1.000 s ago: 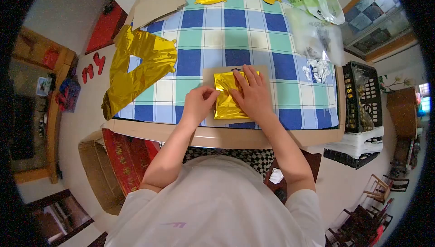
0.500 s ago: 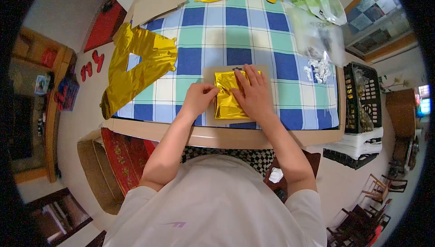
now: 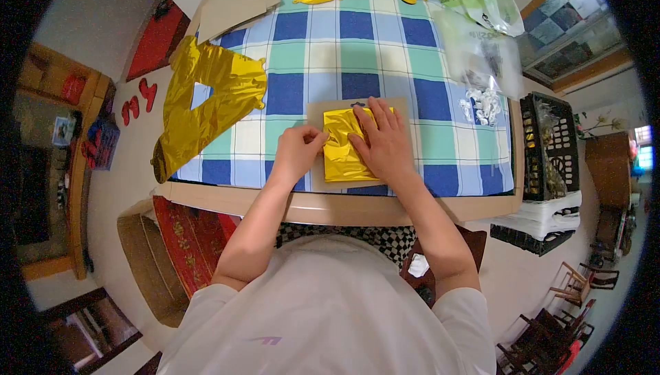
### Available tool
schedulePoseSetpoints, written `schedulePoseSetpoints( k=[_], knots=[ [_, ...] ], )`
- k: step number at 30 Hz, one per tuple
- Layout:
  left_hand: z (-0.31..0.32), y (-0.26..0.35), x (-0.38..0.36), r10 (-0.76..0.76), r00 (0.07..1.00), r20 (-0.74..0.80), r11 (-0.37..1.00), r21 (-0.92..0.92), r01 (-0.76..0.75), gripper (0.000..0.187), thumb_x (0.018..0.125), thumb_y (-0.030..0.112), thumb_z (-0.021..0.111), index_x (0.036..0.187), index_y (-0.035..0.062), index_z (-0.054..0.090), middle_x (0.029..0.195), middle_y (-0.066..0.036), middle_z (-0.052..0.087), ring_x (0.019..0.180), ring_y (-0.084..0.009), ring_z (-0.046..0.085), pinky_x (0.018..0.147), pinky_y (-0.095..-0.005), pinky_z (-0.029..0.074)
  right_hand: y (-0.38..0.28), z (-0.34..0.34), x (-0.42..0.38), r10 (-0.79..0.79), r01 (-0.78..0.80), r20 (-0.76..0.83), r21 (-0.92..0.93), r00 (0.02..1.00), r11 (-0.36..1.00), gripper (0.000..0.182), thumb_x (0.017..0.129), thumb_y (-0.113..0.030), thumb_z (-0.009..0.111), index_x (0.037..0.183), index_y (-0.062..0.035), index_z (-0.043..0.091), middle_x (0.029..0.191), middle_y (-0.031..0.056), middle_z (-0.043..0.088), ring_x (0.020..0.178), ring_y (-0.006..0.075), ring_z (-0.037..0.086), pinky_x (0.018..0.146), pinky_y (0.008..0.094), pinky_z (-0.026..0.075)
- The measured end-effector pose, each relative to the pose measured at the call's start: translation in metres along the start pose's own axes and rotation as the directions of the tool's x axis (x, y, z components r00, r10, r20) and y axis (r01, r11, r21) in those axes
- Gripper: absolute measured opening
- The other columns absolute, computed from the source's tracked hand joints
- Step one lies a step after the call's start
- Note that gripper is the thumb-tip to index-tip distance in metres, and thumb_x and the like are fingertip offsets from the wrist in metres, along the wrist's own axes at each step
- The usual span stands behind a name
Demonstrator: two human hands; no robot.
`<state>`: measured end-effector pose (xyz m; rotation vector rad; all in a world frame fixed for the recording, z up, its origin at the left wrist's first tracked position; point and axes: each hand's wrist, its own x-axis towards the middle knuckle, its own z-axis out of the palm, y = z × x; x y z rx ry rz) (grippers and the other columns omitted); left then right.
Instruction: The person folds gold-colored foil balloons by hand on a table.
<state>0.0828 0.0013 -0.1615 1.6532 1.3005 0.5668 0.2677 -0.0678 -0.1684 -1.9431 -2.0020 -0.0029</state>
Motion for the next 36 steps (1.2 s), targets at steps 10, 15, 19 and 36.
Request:
schedulePoseSetpoints(
  k=[10,15,19,36],
  knots=[
    [0.005,-0.004,0.028,0.033,0.999,-0.033,0.999,-0.02,-0.034,0.025,0.085,0.019,0.066,0.081,-0.0055,0.068,0.065,-0.01,0.066,0.06,-0.0149,0.061,0.057,-0.03,0.047,0.001,0.001,0.0,-0.018,0.018,-0.018,-0.011,1.0,1.0,0.05,0.093,-0.038,0.055,0.137,-0.013,0.047,0.145,0.016,0.039,0.137,0.0317,0.034,0.113,0.0484,0.024],
    [0.004,-0.004,0.047,0.067,0.997,-0.039,0.997,0.041,-0.066,0.021,0.084,0.016,0.065,0.08,-0.0036,0.069,0.066,-0.01,0.067,0.059,-0.0144,0.062,0.056,-0.0294,0.048,0.001,0.001,-0.001,-0.023,0.023,-0.023,-0.001,0.999,1.0,0.051,0.093,-0.037,0.055,0.137,-0.0132,0.047,0.145,0.016,0.039,0.136,0.0316,0.035,0.113,0.0474,0.023],
    [0.005,-0.007,0.054,0.074,0.996,-0.042,0.995,0.075,-0.071,0.017,0.083,0.014,0.065,0.08,-0.0023,0.07,0.066,-0.01,0.067,0.059,-0.0156,0.063,0.057,-0.0288,0.048,0.002,0.002,-0.001,-0.021,0.021,-0.013,-0.018,1.0,1.0,0.051,0.094,-0.038,0.054,0.138,-0.0136,0.046,0.145,0.0157,0.039,0.137,0.031,0.034,0.114,0.0469,0.023],
    [-0.017,-0.005,0.057,0.364,0.929,0.064,0.916,0.155,-0.369,0.005,0.079,0.009,0.068,0.083,0.0083,0.069,0.08,-0.006,0.059,0.075,-0.0255,0.062,0.066,-0.0363,0.048,0.002,0.002,0.0,-0.001,0.001,0.002,0.016,1.0,1.0,0.051,0.094,-0.037,0.054,0.139,-0.0132,0.045,0.146,0.0156,0.038,0.137,0.0312,0.032,0.113,0.0479,0.023]
  ],
)
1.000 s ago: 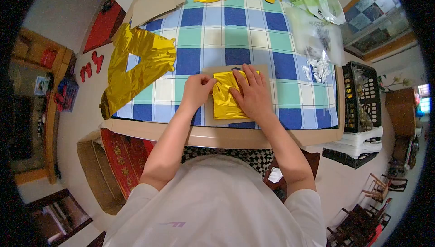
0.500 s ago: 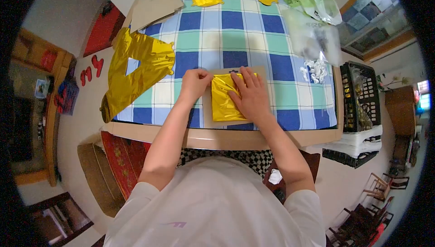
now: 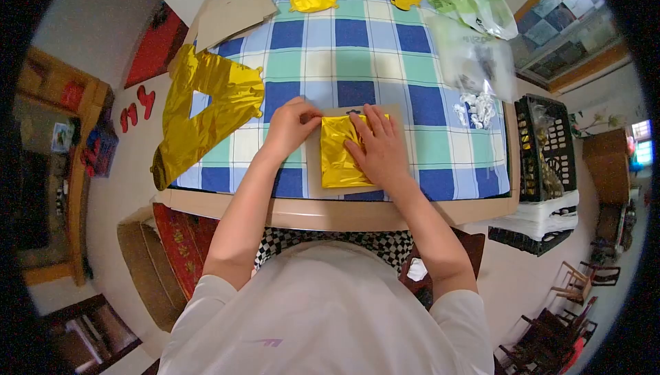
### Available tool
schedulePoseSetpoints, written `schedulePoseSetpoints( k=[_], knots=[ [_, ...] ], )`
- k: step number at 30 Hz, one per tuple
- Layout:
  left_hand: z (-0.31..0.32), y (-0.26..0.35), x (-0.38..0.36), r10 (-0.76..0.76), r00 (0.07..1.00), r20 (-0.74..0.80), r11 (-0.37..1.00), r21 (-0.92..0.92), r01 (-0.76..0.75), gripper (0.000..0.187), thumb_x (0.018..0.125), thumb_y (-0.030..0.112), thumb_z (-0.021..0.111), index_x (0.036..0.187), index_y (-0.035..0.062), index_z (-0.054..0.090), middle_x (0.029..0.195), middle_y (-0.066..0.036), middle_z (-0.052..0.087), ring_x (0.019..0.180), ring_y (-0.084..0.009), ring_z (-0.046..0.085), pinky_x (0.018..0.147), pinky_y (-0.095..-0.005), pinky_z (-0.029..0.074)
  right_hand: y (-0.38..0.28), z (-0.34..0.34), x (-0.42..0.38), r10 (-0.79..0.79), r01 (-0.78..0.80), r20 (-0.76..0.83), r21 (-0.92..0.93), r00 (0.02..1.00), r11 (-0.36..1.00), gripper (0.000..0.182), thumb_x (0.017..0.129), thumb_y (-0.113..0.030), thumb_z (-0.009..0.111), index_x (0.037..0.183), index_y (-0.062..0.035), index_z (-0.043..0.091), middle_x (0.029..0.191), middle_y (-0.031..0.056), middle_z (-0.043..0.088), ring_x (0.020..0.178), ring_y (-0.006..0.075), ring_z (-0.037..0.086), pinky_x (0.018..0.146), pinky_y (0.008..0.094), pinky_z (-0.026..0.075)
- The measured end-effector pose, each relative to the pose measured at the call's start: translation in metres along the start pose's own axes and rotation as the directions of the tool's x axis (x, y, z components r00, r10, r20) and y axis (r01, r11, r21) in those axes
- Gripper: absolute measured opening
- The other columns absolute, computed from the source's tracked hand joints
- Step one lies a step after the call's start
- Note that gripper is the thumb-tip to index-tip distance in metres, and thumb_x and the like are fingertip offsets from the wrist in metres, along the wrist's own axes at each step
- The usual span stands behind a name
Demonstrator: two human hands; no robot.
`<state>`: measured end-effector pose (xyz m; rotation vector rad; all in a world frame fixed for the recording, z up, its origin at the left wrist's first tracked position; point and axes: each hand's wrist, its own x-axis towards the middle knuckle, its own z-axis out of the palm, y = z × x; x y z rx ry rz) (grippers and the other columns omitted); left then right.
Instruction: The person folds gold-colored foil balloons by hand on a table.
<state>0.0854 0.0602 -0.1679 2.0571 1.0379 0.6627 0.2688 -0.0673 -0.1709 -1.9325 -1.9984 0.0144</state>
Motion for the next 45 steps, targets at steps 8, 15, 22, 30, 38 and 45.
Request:
schedulePoseSetpoints(
  k=[8,15,22,30,38,45],
  knots=[
    [0.003,0.003,-0.003,0.05,0.998,-0.023,0.995,0.086,-0.048,0.005,0.08,0.012,0.066,0.082,0.0083,0.068,0.083,-0.005,0.059,0.076,-0.0257,0.064,0.067,-0.0366,0.05,-0.001,0.0,-0.001,-0.006,0.006,-0.012,0.001,1.0,1.0,0.051,0.093,-0.036,0.055,0.138,-0.0125,0.046,0.146,0.0164,0.038,0.137,0.0319,0.033,0.113,0.0485,0.024],
    [0.002,0.005,-0.003,0.058,0.998,-0.021,0.994,0.093,-0.056,0.004,0.079,0.01,0.065,0.081,0.007,0.067,0.085,-0.005,0.059,0.078,-0.0261,0.064,0.068,-0.0371,0.051,-0.002,-0.002,0.0,-0.027,0.027,-0.047,-0.003,0.999,1.0,0.05,0.092,-0.035,0.057,0.136,-0.012,0.048,0.144,0.0164,0.041,0.134,0.0328,0.037,0.111,0.0484,0.027],
    [0.047,0.032,-0.033,0.316,0.934,-0.166,0.914,0.317,-0.253,0.037,0.087,0.009,0.051,0.123,-0.0007,0.054,0.125,-0.017,0.054,0.121,-0.0331,0.049,0.102,-0.0417,0.039,-0.001,0.002,-0.002,-0.019,0.019,-0.05,0.009,0.999,1.0,0.045,0.094,-0.029,0.055,0.135,-0.0117,0.049,0.144,0.0164,0.041,0.134,0.0327,0.037,0.111,0.0487,0.027],
    [0.073,0.036,-0.059,0.145,0.989,0.01,0.748,0.654,-0.116,0.065,0.094,0.035,0.045,0.144,-0.005,0.032,0.152,-0.019,0.028,0.145,-0.0284,0.02,0.112,-0.061,0.014,0.002,0.004,0.0,-0.03,0.031,-0.068,0.0,0.997,1.0,0.043,0.094,-0.02,0.051,0.135,-0.0081,0.048,0.142,0.0155,0.043,0.134,0.0311,0.038,0.111,0.0488,0.027],
    [0.052,0.034,-0.063,0.031,0.998,0.048,0.773,0.632,-0.054,0.081,0.092,0.053,0.047,0.147,-0.003,0.026,0.155,-0.016,0.023,0.145,-0.0249,0.018,0.108,-0.0677,0.01,0.014,0.004,-0.003,0.002,-0.005,-0.033,-0.071,0.999,0.997,0.049,0.094,-0.025,0.051,0.14,-0.0077,0.043,0.148,0.0136,0.037,0.137,0.0295,0.035,0.112,0.0485,0.026],
    [0.019,0.031,-0.074,-0.054,0.992,0.114,0.736,0.676,-0.038,0.076,0.093,0.047,0.049,0.147,-0.0011,0.026,0.156,-0.014,0.023,0.146,-0.0252,0.016,0.111,-0.0639,0.011,0.018,0.001,-0.004,0.043,-0.041,0.012,-0.116,0.999,0.992,0.053,0.095,-0.032,0.049,0.143,-0.0111,0.04,0.151,0.0108,0.034,0.14,0.027,0.03,0.113,0.048,0.024]
  ],
)
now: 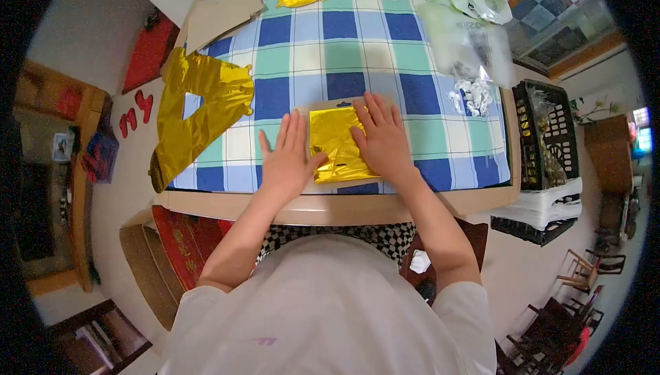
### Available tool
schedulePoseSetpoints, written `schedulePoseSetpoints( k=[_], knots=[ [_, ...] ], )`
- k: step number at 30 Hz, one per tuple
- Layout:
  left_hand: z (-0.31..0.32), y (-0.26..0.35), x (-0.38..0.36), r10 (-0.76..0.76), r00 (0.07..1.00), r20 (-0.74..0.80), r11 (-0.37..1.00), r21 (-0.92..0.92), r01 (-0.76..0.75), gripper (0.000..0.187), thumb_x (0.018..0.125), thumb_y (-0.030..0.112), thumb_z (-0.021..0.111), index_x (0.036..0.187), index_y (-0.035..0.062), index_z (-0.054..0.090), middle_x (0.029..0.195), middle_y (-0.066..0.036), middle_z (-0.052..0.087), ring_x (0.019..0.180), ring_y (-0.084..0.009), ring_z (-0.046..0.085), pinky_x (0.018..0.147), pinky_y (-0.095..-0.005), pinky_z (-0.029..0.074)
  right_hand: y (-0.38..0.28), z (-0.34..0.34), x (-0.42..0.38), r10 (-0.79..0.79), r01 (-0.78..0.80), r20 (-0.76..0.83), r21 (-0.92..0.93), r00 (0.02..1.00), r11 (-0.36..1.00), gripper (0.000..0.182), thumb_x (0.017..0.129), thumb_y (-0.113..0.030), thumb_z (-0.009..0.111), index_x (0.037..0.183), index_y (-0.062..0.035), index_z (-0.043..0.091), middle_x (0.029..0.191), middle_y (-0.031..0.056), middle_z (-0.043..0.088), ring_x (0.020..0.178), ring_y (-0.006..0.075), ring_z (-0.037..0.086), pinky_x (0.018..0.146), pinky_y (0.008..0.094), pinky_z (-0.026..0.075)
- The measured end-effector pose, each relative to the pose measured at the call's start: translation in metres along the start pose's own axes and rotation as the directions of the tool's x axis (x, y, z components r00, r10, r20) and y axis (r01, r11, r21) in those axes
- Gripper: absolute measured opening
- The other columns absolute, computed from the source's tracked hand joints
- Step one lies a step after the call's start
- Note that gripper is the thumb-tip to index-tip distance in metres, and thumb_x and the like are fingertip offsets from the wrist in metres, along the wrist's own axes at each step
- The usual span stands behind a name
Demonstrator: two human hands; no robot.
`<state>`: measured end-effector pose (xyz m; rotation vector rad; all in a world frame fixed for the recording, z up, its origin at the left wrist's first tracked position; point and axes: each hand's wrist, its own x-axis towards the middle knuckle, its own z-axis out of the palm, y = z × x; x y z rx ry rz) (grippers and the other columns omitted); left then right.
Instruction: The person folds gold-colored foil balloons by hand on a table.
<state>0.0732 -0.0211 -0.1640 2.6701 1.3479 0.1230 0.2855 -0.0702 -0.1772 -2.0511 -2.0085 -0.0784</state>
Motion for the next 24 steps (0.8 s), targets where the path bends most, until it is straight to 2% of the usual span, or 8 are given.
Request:
schedulePoseSetpoints(
  k=[3,6,7,10,14,19,22,24],
  knots=[
    [-0.007,-0.02,0.008,-0.162,0.983,-0.086,0.985,-0.081,0.155,0.064,0.096,0.038,0.045,0.145,-0.0022,0.031,0.154,-0.016,0.027,0.144,-0.0276,0.021,0.113,-0.0582,0.014,0.0,0.0,-0.001,0.006,-0.006,-0.008,0.03,1.0,1.0,0.053,0.096,-0.034,0.049,0.143,-0.0111,0.039,0.151,0.0109,0.034,0.14,0.0267,0.029,0.114,0.0475,0.022],
    [-0.016,-0.004,0.024,-0.026,0.968,-0.251,0.995,-0.101,0.001,0.056,0.097,0.03,0.042,0.144,0.0,0.034,0.15,-0.016,0.034,0.142,-0.0291,0.026,0.115,-0.0523,0.017,0.0,0.0,-0.001,0.001,-0.001,-0.01,0.029,1.0,1.0,0.054,0.096,-0.034,0.048,0.144,-0.0115,0.039,0.151,0.0107,0.034,0.141,0.0261,0.028,0.114,0.0477,0.021],
    [-0.008,0.008,0.03,0.045,0.978,-0.204,0.992,-0.106,-0.068,0.055,0.097,0.031,0.043,0.143,0.0023,0.037,0.149,-0.016,0.035,0.141,-0.028,0.028,0.114,-0.0512,0.018,0.0,0.001,-0.002,0.002,-0.002,0.001,0.028,1.0,1.0,0.054,0.096,-0.035,0.048,0.144,-0.0117,0.038,0.151,0.0106,0.034,0.141,0.0259,0.028,0.114,0.048,0.021],
    [0.023,0.036,0.034,0.172,0.968,-0.183,0.974,-0.117,-0.195,0.057,0.096,0.032,0.045,0.144,0.0023,0.035,0.152,-0.016,0.031,0.143,-0.0288,0.023,0.114,-0.0547,0.016,0.003,0.004,0.0,0.008,-0.008,0.019,0.017,1.0,1.0,0.055,0.097,-0.036,0.046,0.145,-0.012,0.037,0.152,0.0103,0.033,0.142,0.0256,0.027,0.115,0.0493,0.02],
    [0.024,0.043,0.031,0.127,0.981,-0.144,0.992,-0.001,-0.129,0.063,0.096,0.041,0.044,0.147,0.0054,0.033,0.154,-0.016,0.026,0.144,-0.0315,0.02,0.113,-0.0596,0.011,0.012,0.001,-0.007,0.027,-0.026,0.026,-0.038,0.999,0.999,0.054,0.098,-0.036,0.043,0.146,-0.0122,0.036,0.153,0.0099,0.031,0.143,0.0258,0.025,0.115,0.0528,0.017],
    [0.021,0.044,0.031,0.103,0.992,-0.075,0.994,-0.021,-0.104,0.064,0.097,0.043,0.041,0.149,0.0073,0.029,0.156,-0.015,0.021,0.147,-0.031,0.011,0.114,-0.0573,0.005,0.048,-0.008,-0.015,0.092,-0.092,-0.013,-0.13,0.996,0.987,0.053,0.098,-0.034,0.043,0.145,-0.0124,0.037,0.153,0.0099,0.031,0.142,0.0264,0.027,0.113,0.0557,0.017],
    [0.021,0.044,0.031,0.112,0.991,-0.079,0.994,0.0,-0.113,0.064,0.097,0.044,0.04,0.149,0.0077,0.029,0.157,-0.015,0.021,0.147,-0.0309,0.011,0.115,-0.057,0.005,0.056,-0.012,-0.02,0.187,-0.188,-0.068,-0.009,0.98,0.982,0.053,0.096,-0.033,0.046,0.144,-0.0121,0.039,0.152,0.0099,0.034,0.141,0.027,0.029,0.113,0.0559,0.019],
    [0.02,0.045,0.033,0.106,0.992,-0.074,0.994,-0.002,-0.106,0.064,0.097,0.044,0.041,0.149,0.0073,0.029,0.156,-0.015,0.021,0.147,-0.0312,0.012,0.114,-0.057,0.005,0.037,-0.023,-0.031,0.015,-0.013,-0.033,0.064,0.999,0.998,0.052,0.096,-0.027,0.048,0.144,-0.0112,0.038,0.151,0.01,0.033,0.141,0.0286,0.029,0.113,0.0548,0.02]
  ],
)
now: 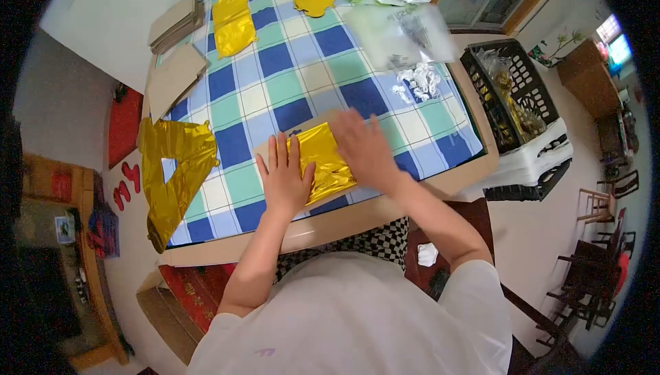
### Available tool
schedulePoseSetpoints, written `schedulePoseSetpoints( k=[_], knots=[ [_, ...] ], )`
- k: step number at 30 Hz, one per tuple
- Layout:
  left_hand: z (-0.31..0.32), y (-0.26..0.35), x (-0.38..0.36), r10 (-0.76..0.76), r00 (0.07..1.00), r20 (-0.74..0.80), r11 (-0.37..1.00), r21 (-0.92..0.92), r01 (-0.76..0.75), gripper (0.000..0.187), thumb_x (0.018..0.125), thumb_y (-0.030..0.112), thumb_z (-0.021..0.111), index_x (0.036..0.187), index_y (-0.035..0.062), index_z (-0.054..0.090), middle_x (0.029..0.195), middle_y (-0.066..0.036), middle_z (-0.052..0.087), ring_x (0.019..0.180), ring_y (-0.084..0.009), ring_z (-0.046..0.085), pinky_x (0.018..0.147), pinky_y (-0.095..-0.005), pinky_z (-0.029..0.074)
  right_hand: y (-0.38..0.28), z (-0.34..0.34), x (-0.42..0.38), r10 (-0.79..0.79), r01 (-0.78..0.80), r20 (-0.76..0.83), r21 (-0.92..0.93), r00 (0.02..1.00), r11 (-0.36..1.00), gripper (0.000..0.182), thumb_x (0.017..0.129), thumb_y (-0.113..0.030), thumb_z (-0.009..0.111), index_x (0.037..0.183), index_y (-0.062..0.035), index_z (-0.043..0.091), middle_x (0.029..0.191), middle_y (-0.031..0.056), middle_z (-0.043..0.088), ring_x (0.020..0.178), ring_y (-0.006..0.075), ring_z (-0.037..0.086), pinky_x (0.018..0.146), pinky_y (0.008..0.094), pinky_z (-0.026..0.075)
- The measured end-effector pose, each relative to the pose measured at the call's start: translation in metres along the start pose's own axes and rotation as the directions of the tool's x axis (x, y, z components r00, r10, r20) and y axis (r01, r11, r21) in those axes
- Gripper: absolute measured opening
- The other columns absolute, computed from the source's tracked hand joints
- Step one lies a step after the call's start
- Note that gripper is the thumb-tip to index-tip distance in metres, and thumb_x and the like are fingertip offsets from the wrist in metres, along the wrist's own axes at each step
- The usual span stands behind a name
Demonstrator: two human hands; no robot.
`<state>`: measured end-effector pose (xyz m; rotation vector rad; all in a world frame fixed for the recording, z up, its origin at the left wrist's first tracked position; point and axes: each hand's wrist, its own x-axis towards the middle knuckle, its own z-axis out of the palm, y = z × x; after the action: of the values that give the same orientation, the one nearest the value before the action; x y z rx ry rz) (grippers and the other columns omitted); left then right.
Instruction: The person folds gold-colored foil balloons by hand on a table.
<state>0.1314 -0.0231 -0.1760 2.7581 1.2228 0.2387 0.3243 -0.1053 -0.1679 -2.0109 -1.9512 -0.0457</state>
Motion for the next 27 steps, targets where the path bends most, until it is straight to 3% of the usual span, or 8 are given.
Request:
schedulePoseSetpoints(
  k=[4,8,10,13,14,18,21,27],
  knots=[
    [0.0,-0.001,-0.002,0.007,1.0,-0.018,0.999,-0.033,-0.008,0.064,0.096,0.041,0.045,0.148,0.0067,0.031,0.156,-0.016,0.021,0.146,-0.0318,0.013,0.114,-0.0573,0.005,-0.034,-0.009,-0.039,-0.168,0.14,0.232,0.132,0.958,0.981,0.05,0.094,-0.021,0.052,0.141,-0.0102,0.042,0.149,0.0108,0.037,0.14,0.0277,0.031,0.113,0.0521,0.022],
    [-0.007,0.0,0.0,-0.023,1.0,0.009,0.995,-0.092,0.024,0.064,0.094,0.038,0.05,0.147,0.0061,0.033,0.156,-0.016,0.022,0.146,-0.0324,0.014,0.114,-0.0584,0.006,-0.006,-0.023,-0.06,-0.019,-0.008,0.126,0.215,0.992,0.977,0.05,0.091,-0.021,0.056,0.139,-0.0106,0.044,0.146,0.0118,0.041,0.138,0.0267,0.035,0.113,0.0491,0.026],
    [-0.03,0.003,0.011,0.112,0.994,0.01,0.984,-0.14,-0.109,0.063,0.093,0.037,0.052,0.146,0.0073,0.035,0.156,-0.015,0.024,0.146,-0.0322,0.015,0.113,-0.059,0.006,0.005,-0.034,-0.063,0.009,-0.032,0.103,0.222,0.995,0.975,0.051,0.091,-0.018,0.057,0.139,-0.0104,0.044,0.146,0.0124,0.04,0.137,0.0281,0.037,0.113,0.0484,0.027],
    [-0.04,0.015,0.018,0.283,0.955,0.091,0.952,-0.148,-0.268,0.061,0.092,0.035,0.054,0.145,0.0095,0.038,0.155,-0.014,0.026,0.146,-0.0319,0.016,0.113,-0.059,0.005,0.015,-0.045,-0.054,-0.018,0.027,-0.054,0.177,0.998,0.984,0.042,0.088,-0.013,0.06,0.13,-0.0103,0.052,0.132,0.0131,0.052,0.125,0.0317,0.047,0.105,0.0465,0.036],
    [-0.04,0.021,0.023,0.337,0.934,0.121,0.937,-0.142,-0.32,0.061,0.092,0.035,0.055,0.145,0.0103,0.039,0.155,-0.013,0.027,0.146,-0.0318,0.017,0.113,-0.0588,0.005,0.03,-0.043,-0.051,0.056,-0.037,-0.104,0.17,0.993,0.985,0.038,0.087,-0.012,0.061,0.124,-0.0101,0.055,0.124,0.0124,0.055,0.118,0.0321,0.049,0.099,0.0461,0.039],
    [-0.033,0.02,0.027,0.216,0.975,0.061,0.961,-0.187,-0.201,0.057,0.092,0.031,0.056,0.143,0.0109,0.041,0.153,-0.013,0.031,0.145,-0.0305,0.02,0.114,-0.0565,0.007,0.104,-0.047,-0.024,0.289,-0.264,-0.367,0.118,0.884,0.957,0.014,0.081,-0.009,0.065,0.095,-0.0084,0.062,0.089,0.0081,0.058,0.089,0.0309,0.054,0.077,0.0437,0.042],
    [-0.028,0.007,0.028,0.104,0.994,-0.032,0.946,-0.306,-0.109,0.058,0.092,0.032,0.057,0.143,0.0095,0.042,0.152,-0.014,0.031,0.144,-0.0296,0.021,0.114,-0.0567,0.009,0.13,-0.049,-0.005,0.294,-0.268,-0.342,0.121,0.893,0.956,0.011,0.078,-0.01,0.067,0.088,-0.0076,0.062,0.086,0.0085,0.057,0.087,0.0295,0.054,0.076,0.0427,0.042],
    [-0.026,0.013,0.021,0.243,0.97,0.017,0.954,-0.186,-0.236,0.06,0.091,0.035,0.058,0.144,0.0113,0.041,0.155,-0.013,0.026,0.145,-0.0299,0.02,0.114,-0.0571,0.009,0.128,-0.036,0.029,0.257,-0.265,-0.347,0.026,0.902,0.964,0.011,0.078,-0.007,0.068,0.087,-0.0048,0.062,0.083,0.01,0.058,0.085,0.0309,0.056,0.073,0.0408,0.044]
  ],
)
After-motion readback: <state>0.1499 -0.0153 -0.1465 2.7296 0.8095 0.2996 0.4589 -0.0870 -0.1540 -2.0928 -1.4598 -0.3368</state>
